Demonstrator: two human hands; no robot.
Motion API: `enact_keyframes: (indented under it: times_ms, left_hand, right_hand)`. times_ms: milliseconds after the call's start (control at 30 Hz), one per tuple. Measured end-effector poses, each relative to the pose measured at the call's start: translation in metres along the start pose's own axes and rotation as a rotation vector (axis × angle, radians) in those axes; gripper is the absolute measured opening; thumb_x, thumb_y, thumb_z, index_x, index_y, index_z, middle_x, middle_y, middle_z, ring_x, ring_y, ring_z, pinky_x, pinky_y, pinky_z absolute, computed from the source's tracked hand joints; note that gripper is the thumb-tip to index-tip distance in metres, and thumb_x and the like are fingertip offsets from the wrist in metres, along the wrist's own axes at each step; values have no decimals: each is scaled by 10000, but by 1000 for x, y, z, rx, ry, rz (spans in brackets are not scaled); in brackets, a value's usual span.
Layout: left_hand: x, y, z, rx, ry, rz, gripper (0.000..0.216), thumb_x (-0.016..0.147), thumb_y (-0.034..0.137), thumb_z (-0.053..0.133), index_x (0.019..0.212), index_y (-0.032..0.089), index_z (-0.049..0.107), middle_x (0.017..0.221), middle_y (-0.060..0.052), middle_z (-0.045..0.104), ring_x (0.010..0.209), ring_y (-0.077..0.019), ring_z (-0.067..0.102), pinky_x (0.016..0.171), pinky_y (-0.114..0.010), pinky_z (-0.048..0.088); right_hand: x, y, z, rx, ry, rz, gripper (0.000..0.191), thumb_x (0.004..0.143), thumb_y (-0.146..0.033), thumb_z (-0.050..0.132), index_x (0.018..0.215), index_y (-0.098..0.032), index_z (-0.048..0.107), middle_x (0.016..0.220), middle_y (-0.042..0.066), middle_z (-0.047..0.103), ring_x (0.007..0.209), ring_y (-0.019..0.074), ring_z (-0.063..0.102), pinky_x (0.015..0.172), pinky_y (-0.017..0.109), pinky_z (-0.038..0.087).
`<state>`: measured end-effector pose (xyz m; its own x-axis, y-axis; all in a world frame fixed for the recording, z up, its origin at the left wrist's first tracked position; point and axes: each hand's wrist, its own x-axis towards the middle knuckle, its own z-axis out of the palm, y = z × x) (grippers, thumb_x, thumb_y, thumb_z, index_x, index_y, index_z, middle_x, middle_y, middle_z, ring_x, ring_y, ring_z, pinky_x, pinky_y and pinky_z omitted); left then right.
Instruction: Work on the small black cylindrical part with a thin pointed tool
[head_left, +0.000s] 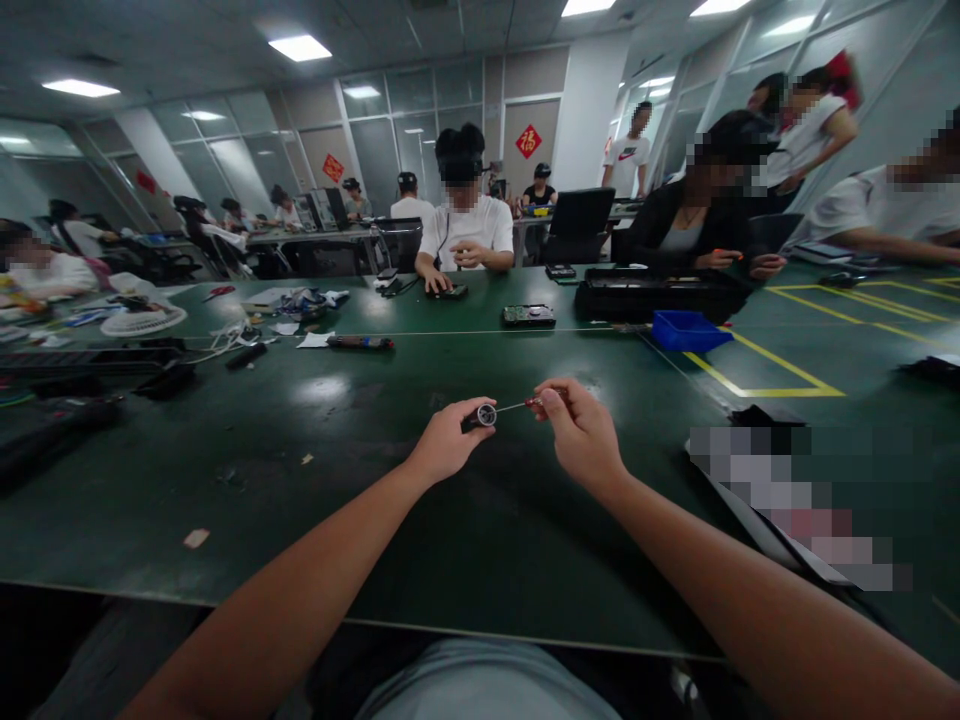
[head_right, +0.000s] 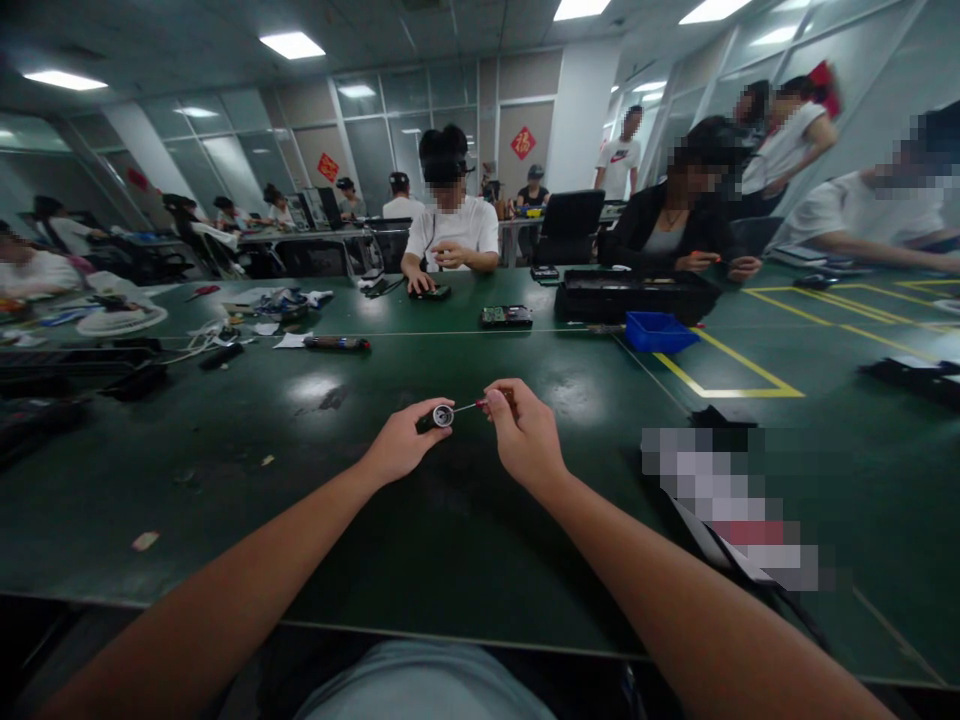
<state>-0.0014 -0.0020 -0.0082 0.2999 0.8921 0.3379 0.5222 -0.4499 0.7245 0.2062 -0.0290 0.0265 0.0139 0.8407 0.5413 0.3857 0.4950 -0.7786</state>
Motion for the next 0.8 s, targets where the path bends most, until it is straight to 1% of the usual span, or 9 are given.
enact_keyframes:
  times_ms: [167,300,333,400,467,533,667,800]
  left_hand:
    - [-1,3,-1,3,-13,-23,412,850,228,689,1256,275,637,1285,-30,648,1216,-231,567,1106,-431,387]
    - [-1,6,-2,27,-20,-3,405,845,222,694,1244,259,642,1262,-40,656,1191,-233,578,1084,-427,403]
    - [-2,6,-2,37,-23,3,399,845,223,695,1239,255,644,1250,-43,660,1178,-235,583,1072,-429,411]
    - [-2,7,-2,53,-29,11,389,849,231,693,1234,253,645,1231,-45,665,1157,-237,590,1051,-434,426]
    - [-2,8,-2,64,-28,14,386,850,234,694,1232,255,645,1221,-46,667,1145,-238,594,1041,-436,433]
    - [-3,8,-2,66,-24,18,391,852,234,694,1239,260,641,1223,-46,665,1147,-238,592,1041,-435,434]
    - [-2,6,-2,65,-26,25,395,851,224,695,1241,257,639,1227,-48,663,1154,-233,592,1050,-426,430]
    - [-2,4,-1,61,-16,39,392,841,214,706,1226,257,646,1221,-45,664,1153,-227,595,1060,-413,424]
  right_hand:
    - [1,0,0,-23,16,5,227,967,-366,463,919,-200,610,757,36,683,700,180,642,664,315,478]
    - [0,0,-1,-70,-5,6,259,968,-405,475,917,-202,626,732,24,683,667,169,635,628,293,458]
    - [0,0,-2,-96,-5,12,276,960,-431,493,882,-205,631,697,15,672,628,162,619,598,286,441]
    - [1,-2,-3,-162,11,23,343,929,-494,539,746,-213,610,599,-6,622,530,142,554,533,276,389]
    - [2,-3,-4,-219,37,13,424,893,-538,577,615,-220,540,515,-24,547,464,123,474,491,272,337]
    - [2,-3,-4,-241,51,-11,456,874,-543,599,565,-224,495,481,-36,497,442,112,427,475,268,312]
    - [2,-3,-3,-249,50,-52,408,859,-503,625,579,-226,516,487,-42,484,441,105,406,470,264,303]
    - [1,-4,-2,-247,26,-76,363,852,-483,641,614,-224,553,528,-28,535,471,117,463,493,269,340]
